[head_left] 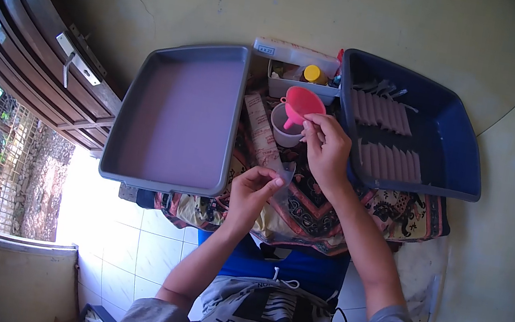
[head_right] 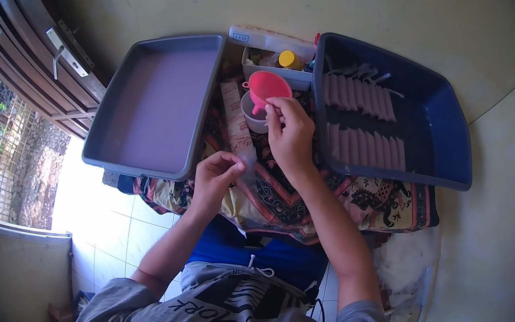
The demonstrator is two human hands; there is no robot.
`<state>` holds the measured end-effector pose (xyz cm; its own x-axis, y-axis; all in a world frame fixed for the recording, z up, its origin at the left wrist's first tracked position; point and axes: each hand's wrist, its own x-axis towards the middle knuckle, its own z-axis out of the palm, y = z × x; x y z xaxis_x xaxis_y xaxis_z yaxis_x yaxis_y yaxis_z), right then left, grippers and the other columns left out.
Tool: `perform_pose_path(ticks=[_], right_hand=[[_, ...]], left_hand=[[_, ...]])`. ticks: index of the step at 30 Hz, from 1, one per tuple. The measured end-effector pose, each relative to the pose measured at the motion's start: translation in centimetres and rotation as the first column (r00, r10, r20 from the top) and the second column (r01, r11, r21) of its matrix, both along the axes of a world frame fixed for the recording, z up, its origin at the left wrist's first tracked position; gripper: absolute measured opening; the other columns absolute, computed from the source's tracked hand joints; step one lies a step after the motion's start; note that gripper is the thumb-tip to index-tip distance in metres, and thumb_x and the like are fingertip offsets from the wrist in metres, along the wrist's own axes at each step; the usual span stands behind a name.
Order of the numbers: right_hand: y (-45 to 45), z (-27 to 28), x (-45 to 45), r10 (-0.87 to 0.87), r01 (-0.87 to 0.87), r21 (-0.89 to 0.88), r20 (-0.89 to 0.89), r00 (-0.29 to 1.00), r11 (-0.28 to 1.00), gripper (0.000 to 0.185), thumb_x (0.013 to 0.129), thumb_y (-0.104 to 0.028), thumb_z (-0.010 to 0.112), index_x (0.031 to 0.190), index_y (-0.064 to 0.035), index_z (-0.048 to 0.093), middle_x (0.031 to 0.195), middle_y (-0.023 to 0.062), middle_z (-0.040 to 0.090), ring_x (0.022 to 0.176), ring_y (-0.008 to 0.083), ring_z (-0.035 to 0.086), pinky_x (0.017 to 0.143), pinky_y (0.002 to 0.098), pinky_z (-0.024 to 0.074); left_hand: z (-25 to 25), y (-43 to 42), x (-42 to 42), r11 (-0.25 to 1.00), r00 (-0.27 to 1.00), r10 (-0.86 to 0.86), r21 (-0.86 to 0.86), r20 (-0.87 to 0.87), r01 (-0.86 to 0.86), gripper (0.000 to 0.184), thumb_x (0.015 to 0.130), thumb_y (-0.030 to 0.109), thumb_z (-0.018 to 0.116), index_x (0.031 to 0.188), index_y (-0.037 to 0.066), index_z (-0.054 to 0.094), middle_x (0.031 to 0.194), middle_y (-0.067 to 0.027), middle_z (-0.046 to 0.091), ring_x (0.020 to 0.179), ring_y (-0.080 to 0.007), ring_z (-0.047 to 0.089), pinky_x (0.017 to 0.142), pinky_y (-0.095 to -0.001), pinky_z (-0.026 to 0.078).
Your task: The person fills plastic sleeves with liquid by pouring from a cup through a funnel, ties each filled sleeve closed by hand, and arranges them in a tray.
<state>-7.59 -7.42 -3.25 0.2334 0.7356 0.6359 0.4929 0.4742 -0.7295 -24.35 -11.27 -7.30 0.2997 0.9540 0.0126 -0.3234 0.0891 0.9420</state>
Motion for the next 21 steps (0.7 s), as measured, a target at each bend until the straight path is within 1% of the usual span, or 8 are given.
perform_pose_path(ticks=[2, 6, 10, 13, 15, 16, 18, 21], right_hand=[[-0.9, 0.7, 0.4, 0.042, -0.037, 0.06, -0.086, 0.995, 0.998, 0.009, 0.09, 0.002, 0.055, 0.096, 0.0057, 0.06, 0.086, 0.0082, 0.06, 0.069, 0.0093, 0.061, 0.058, 0.0222, 0.0508], [-3.2, 2.6, 1.2, 0.154, -0.127, 0.12, -0.245, 0.957, 0.985, 0.009, 0.091, 0.002, 0.054, 0.098, 0.007, 0.058, 0.086, 0.0085, 0.059, 0.07, 0.0102, 0.06, 0.06, 0.0225, 0.0505], [-5.6, 4.3, 2.1, 0.245, -0.215, 0.128, -0.312, 0.918, 0.968, 0.011, 0.092, 0.001, 0.054, 0.101, 0.0067, 0.056, 0.088, 0.008, 0.058, 0.073, 0.0098, 0.059, 0.061, 0.0224, 0.0504], [-6.7, 4.6, 2.1, 0.266, -0.237, 0.129, -0.305, 0.915, 0.963, 0.012, 0.091, 0.001, 0.054, 0.102, 0.0072, 0.055, 0.091, 0.0091, 0.057, 0.073, 0.01, 0.059, 0.061, 0.0225, 0.0507], [-7.0, 4.5, 2.2, 0.281, -0.25, 0.137, -0.314, 0.907, 0.959, 0.012, 0.091, 0.001, 0.054, 0.102, 0.0074, 0.056, 0.092, 0.0094, 0.057, 0.073, 0.0101, 0.059, 0.062, 0.0225, 0.0508], [-7.0, 4.4, 2.2, 0.281, -0.255, 0.123, -0.301, 0.911, 0.959, 0.012, 0.091, 0.001, 0.054, 0.102, 0.0076, 0.056, 0.093, 0.0095, 0.057, 0.073, 0.0103, 0.059, 0.061, 0.0224, 0.0508], [-7.2, 4.3, 2.2, 0.282, -0.261, 0.111, -0.291, 0.914, 0.959, 0.012, 0.091, 0.001, 0.054, 0.101, 0.0077, 0.056, 0.094, 0.0097, 0.057, 0.073, 0.0104, 0.059, 0.061, 0.0224, 0.0509], [-7.3, 4.0, 2.3, 0.272, -0.266, 0.062, -0.285, 0.919, 0.962, 0.012, 0.091, 0.002, 0.054, 0.101, 0.0077, 0.058, 0.094, 0.0103, 0.058, 0.072, 0.0106, 0.059, 0.06, 0.0224, 0.0508]], left_hand=[[0.5, 0.2, 0.0, 1.0, 0.999, -0.006, -0.005, -0.042, 0.006, 0.01, 0.085, 0.008, 0.067, 0.09, 0.001, 0.062, 0.084, -0.0009, 0.063, 0.077, -0.0058, 0.056, 0.069, -0.0198, 0.044], [0.2, 1.3, 0.3, 0.999, 0.997, -0.008, 0.03, -0.079, 0.011, 0.014, 0.084, 0.008, 0.069, 0.091, -0.001, 0.062, 0.085, -0.0017, 0.063, 0.078, -0.0063, 0.056, 0.07, -0.0208, 0.044], [0.4, 1.8, 0.8, 0.999, 0.996, 0.015, 0.054, -0.091, -0.01, 0.015, 0.084, 0.009, 0.07, 0.091, -0.002, 0.063, 0.082, -0.0013, 0.063, 0.077, -0.0067, 0.056, 0.069, -0.0216, 0.044], [0.1, 2.1, 1.0, 0.995, 0.994, 0.029, 0.101, -0.108, -0.018, 0.015, 0.083, 0.01, 0.07, 0.09, -0.001, 0.064, 0.08, -0.0013, 0.063, 0.075, -0.0068, 0.056, 0.069, -0.0218, 0.044], [0.1, 2.2, 1.0, 0.991, 0.982, 0.004, 0.131, -0.19, 0.021, 0.01, 0.086, 0.005, 0.066, 0.092, -0.002, 0.061, 0.086, -0.0021, 0.063, 0.083, -0.0075, 0.058, 0.079, -0.0214, 0.045], [0.1, 2.1, 1.1, 0.991, 0.981, 0.003, 0.131, -0.192, 0.023, 0.01, 0.086, 0.005, 0.066, 0.092, -0.002, 0.061, 0.086, -0.0021, 0.063, 0.083, -0.0075, 0.058, 0.079, -0.0214, 0.045], [0.3, 2.0, 1.4, 0.99, 0.988, 0.035, 0.137, -0.153, -0.014, 0.016, 0.081, 0.01, 0.072, 0.089, -0.001, 0.064, 0.077, -0.0013, 0.063, 0.073, -0.0065, 0.056, 0.068, -0.0211, 0.043], [0.9, 1.7, 1.3, 0.992, 0.986, 0.011, 0.123, -0.168, 0.01, 0.014, 0.083, 0.009, 0.07, 0.09, -0.001, 0.063, 0.082, -0.0025, 0.063, 0.077, -0.0075, 0.057, 0.071, -0.0221, 0.045]])
